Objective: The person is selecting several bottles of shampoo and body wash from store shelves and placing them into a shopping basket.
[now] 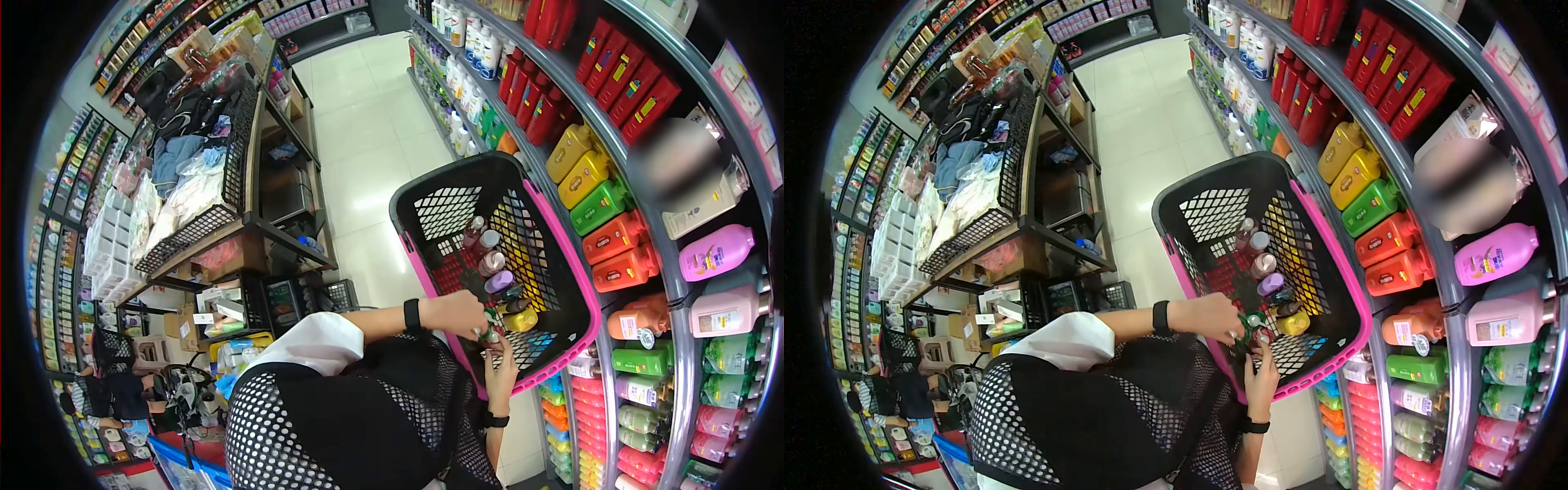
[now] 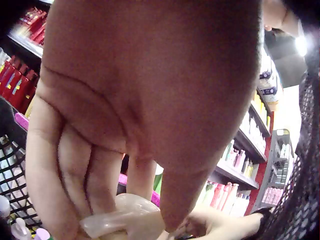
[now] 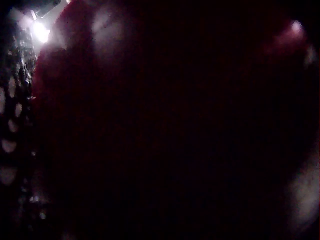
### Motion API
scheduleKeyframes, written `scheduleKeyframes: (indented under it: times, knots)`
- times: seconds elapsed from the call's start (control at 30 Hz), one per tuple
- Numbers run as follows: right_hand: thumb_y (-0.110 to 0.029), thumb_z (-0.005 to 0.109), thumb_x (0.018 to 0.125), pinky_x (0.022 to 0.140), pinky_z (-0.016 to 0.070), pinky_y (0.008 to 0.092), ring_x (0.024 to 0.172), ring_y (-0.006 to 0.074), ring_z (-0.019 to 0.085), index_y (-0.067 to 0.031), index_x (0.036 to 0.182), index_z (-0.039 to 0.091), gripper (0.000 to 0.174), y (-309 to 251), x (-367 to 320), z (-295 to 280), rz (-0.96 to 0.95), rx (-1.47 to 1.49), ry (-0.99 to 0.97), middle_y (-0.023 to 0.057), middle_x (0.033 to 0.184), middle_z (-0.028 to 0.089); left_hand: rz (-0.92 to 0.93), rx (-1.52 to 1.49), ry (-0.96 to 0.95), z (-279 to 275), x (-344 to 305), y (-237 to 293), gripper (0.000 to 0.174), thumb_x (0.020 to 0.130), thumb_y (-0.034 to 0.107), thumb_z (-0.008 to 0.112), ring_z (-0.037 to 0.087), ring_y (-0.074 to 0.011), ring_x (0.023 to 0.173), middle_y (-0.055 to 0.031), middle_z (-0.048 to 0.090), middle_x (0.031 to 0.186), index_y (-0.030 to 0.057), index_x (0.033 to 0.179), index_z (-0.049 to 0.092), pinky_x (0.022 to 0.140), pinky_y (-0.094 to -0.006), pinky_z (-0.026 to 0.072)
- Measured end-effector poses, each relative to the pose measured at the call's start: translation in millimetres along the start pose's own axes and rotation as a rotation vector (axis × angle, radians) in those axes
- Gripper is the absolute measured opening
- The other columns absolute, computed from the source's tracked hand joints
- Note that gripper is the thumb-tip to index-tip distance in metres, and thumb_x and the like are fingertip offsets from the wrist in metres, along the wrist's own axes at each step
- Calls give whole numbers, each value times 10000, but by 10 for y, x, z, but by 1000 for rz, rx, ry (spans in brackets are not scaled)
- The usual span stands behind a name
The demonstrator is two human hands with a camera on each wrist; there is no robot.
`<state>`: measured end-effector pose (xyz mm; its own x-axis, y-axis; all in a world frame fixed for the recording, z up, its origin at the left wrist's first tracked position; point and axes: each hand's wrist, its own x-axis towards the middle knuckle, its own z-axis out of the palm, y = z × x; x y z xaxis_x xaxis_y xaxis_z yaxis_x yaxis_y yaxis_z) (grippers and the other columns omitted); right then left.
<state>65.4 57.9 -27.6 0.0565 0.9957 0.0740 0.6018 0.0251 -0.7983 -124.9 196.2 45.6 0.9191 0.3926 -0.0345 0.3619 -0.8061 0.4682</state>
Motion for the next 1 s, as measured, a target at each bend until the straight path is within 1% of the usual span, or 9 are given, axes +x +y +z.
scheduleKeyframes:
  times: [0.07,0.3,0.43,0.57,0.6,0.73,0.87,0.97,1.0]
  knots:
    - [-16,645,833,664,511,358,712,267,645,-22,1130,557,310,-24,7,1,-5,25,74,135,798,647,-25,34,-13,3,0,-132,182,743,309,667,628,-308,628,-107,609,616,148,822,693,559,-412,481]
    - [-40,637,848,639,508,357,697,261,653,-21,983,610,139,7,31,16,3,-6,101,142,773,648,-102,67,-166,229,73,-696,209,698,266,659,644,-302,664,-118,639,653,106,828,687,584,-408,493]
    - [-44,629,855,635,509,355,690,262,657,-21,964,618,113,22,14,24,23,-15,123,143,785,656,-117,-34,-529,284,256,-1004,234,701,253,647,682,-188,585,-60,669,631,94,871,674,543,-351,518]
    - [-49,612,870,627,515,342,701,253,675,-9,962,617,101,-12,50,2,53,-5,191,147,820,670,-91,-18,-786,632,549,-1436,274,700,271,637,670,-223,623,-42,671,654,102,915,662,617,-392,509]
    - [-51,608,876,621,515,337,702,246,677,-6,961,619,97,-21,42,4,99,1,206,145,814,671,-144,26,-908,633,636,-1452,328,718,283,647,686,-246,731,-83,705,796,82,977,656,675,-408,521]
    - [-52,614,878,603,514,325,682,226,675,-4,951,627,88,-24,31,49,166,-9,321,140,793,673,-83,253,-867,940,907,-1646,407,737,360,667,666,-312,889,-139,700,922,48,998,693,780,-427,523]
    - [-41,632,859,599,515,320,652,220,666,-10,936,630,83,-24,99,77,182,-57,462,141,797,676,-113,130,-882,1289,1152,-2040,405,771,384,630,672,-292,886,-142,709,909,12,909,710,809,-425,517]
    - [-36,638,852,597,514,310,641,212,664,-17,939,629,89,-54,206,89,160,-51,498,144,770,671,-432,-87,-967,1273,1189,-2177,455,818,400,561,710,-257,740,-164,710,790,-31,876,696,662,-401,569]
    - [-35,637,854,592,511,306,635,207,661,-19,941,628,89,-71,221,91,195,-33,505,140,753,668,-405,-80,-979,1338,1282,-2152,455,818,400,561,710,-257,740,-164,710,790,-31,876,696,662,-401,569]
